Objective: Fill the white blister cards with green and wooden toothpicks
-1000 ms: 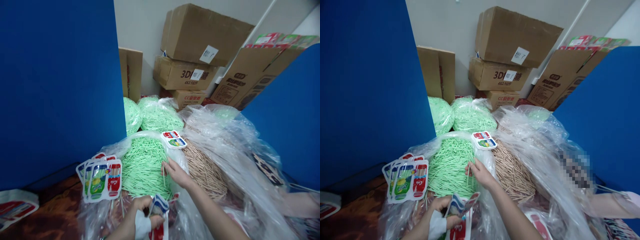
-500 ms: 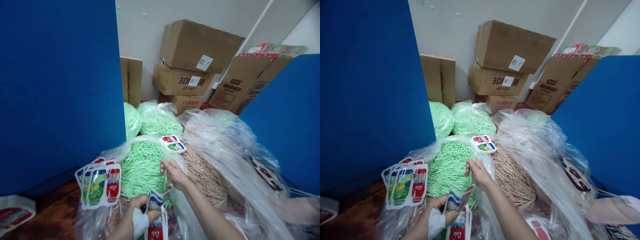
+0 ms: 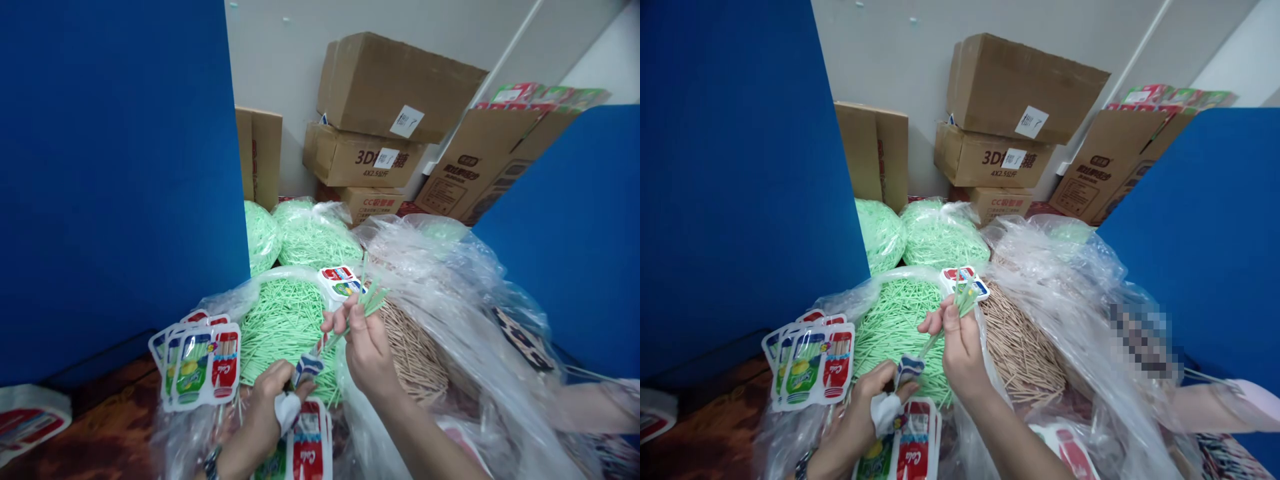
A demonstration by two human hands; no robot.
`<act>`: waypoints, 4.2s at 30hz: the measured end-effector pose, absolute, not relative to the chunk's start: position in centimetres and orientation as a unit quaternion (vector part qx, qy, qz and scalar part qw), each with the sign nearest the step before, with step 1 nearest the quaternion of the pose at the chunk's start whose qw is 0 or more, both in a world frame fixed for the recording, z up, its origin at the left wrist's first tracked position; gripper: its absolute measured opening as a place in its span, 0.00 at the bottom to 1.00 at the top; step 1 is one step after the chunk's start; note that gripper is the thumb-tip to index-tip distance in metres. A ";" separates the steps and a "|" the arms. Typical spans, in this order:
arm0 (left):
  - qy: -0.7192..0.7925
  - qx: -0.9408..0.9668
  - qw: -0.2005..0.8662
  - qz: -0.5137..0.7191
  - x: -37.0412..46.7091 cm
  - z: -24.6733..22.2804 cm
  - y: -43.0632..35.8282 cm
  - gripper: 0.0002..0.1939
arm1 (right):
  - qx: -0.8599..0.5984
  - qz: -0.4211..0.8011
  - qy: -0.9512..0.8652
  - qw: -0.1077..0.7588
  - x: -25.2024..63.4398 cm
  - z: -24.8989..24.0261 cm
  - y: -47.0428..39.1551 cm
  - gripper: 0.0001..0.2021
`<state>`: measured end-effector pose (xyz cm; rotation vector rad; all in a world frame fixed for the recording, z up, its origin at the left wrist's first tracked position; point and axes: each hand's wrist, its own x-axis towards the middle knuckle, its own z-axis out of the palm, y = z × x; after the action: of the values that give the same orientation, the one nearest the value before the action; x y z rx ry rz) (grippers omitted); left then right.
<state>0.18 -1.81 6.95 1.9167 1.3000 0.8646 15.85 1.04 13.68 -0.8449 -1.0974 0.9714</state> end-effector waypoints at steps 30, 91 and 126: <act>0.431 0.772 0.242 0.400 1.5 6.5 -0.3 0.13 | -0.536 0.165 -0.679 0.473 15.1 8.7 -0.5 0.18; 0.457 0.618 0.481 0.422 -0.5 5.9 -0.1 0.20 | -0.519 0.347 -0.634 0.456 17.9 7.9 -0.9 0.10; 0.603 0.677 -0.045 0.420 -11.2 1.8 -2.0 0.25 | -0.584 0.153 -0.796 -0.038 17.8 2.2 -2.9 0.06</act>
<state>-11.19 -1.97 1.80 2.1891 1.9517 1.3576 17.78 -2.87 2.23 -1.8806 -2.5637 0.4926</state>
